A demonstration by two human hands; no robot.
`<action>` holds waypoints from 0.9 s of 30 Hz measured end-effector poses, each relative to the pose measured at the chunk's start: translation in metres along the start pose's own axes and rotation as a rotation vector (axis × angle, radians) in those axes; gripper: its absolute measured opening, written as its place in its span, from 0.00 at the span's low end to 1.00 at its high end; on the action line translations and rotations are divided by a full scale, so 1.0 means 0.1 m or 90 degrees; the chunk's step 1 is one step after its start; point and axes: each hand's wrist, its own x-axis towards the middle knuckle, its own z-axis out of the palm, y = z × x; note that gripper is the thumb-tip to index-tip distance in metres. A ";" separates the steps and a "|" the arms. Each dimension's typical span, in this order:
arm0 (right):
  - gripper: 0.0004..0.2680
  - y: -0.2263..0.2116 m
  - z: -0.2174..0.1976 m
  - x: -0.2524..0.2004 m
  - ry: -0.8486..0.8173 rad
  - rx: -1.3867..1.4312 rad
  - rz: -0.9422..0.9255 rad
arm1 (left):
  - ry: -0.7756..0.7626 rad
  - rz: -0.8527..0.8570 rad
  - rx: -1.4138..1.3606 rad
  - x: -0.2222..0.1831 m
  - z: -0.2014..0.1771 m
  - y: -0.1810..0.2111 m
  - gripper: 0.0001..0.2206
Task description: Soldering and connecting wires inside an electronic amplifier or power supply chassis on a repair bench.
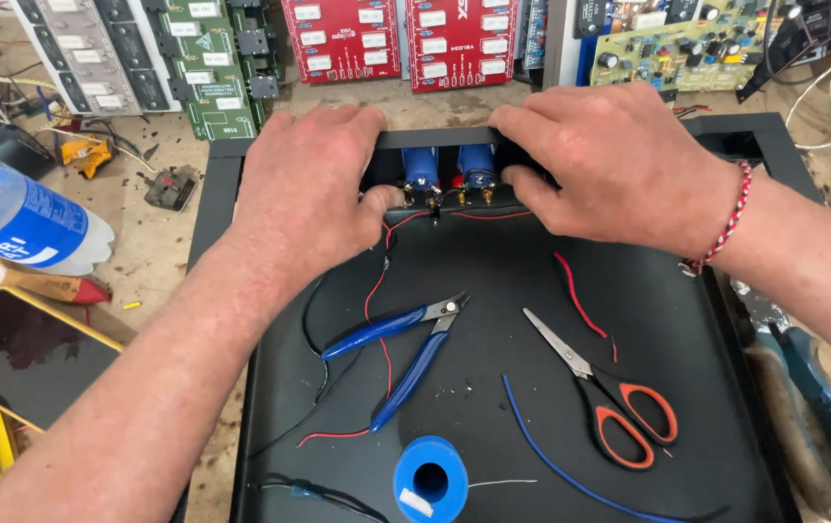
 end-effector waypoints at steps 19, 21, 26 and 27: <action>0.13 0.03 -0.02 0.01 0.005 0.046 -0.027 | 0.040 0.038 0.003 -0.03 0.07 -0.05 0.21; 0.13 0.03 -0.03 0.01 0.007 0.051 -0.028 | 0.035 0.037 0.007 -0.03 0.06 -0.04 0.21; 0.13 0.04 -0.05 0.03 0.022 0.071 -0.054 | -0.006 0.014 -0.009 -0.03 -0.01 -0.01 0.20; 0.13 0.04 -0.04 0.02 0.020 0.065 -0.053 | -0.006 0.016 -0.004 -0.03 -0.01 -0.01 0.20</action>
